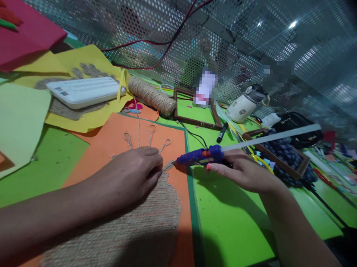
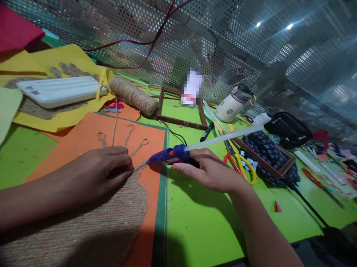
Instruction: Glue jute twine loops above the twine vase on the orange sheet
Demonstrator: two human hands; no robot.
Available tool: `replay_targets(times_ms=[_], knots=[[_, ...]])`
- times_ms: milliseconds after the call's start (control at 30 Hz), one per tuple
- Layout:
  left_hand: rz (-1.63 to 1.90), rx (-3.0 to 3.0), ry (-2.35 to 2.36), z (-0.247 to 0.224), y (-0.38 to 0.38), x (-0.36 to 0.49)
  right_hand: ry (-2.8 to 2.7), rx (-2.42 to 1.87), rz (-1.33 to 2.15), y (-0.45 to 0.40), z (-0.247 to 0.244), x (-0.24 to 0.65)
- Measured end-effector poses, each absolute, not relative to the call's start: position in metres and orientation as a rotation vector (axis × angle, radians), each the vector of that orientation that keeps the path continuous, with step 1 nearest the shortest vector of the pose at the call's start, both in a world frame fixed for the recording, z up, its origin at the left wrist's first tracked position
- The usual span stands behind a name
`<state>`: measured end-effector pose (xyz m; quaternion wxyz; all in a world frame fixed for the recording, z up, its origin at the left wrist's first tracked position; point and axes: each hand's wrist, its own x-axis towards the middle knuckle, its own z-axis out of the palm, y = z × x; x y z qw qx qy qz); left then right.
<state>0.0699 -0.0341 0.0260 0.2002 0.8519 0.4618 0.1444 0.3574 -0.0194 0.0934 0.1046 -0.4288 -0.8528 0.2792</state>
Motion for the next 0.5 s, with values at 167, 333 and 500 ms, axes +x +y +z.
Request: replay_targets(times_ms=[167,333,500], knots=[[0.432,2.399,1.257,0.027,-0.033,0.070,-2.365,-1.331,1.072,-0.010,0.090,0.359],[0.440,2.385,1.246,0.027,-0.033,0.070,-2.207,-1.391,1.235,-0.001,0.084,0.369],[0.435,2.348,1.261,0.029,-0.032,0.072,-2.105,-1.384,1.296,-0.003,0.086,0.376]])
